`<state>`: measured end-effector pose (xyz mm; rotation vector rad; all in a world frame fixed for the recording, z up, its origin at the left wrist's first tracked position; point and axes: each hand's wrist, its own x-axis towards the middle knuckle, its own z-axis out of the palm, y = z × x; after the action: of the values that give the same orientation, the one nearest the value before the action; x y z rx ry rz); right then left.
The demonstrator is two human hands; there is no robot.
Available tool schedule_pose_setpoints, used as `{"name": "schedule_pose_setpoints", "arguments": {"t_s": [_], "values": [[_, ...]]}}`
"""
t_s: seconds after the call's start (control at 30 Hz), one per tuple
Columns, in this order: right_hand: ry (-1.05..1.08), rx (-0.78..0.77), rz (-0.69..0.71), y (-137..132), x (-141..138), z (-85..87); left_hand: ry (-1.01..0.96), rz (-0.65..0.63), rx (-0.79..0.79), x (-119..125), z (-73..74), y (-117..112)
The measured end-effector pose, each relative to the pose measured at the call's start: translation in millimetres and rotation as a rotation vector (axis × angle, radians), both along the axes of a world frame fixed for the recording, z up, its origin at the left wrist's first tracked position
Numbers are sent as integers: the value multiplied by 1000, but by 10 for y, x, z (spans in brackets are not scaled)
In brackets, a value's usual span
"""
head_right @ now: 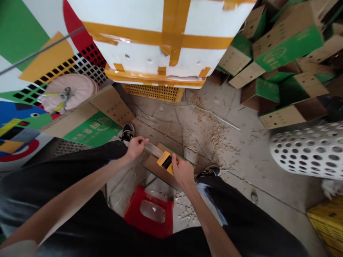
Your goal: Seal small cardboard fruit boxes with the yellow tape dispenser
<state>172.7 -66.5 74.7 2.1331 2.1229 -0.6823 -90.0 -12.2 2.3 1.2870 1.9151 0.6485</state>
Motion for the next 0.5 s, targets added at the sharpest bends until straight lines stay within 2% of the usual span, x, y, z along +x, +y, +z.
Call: {"name": "schedule_pose_setpoints", "arguments": {"t_s": [0.1,0.2,0.33,0.5], "values": [[-62,-6,38,-47,58,6,90,71,0,-526,-81,217],[-114,-19,69,-63,-15,-78,135,57,-61,-790,-254,310],[-162,-25,74,-31,-175,-169,194,50,-183,-766,-528,311],[-178,-33,82,0,-230,-173,322,132,-341,-596,-853,339]]}}
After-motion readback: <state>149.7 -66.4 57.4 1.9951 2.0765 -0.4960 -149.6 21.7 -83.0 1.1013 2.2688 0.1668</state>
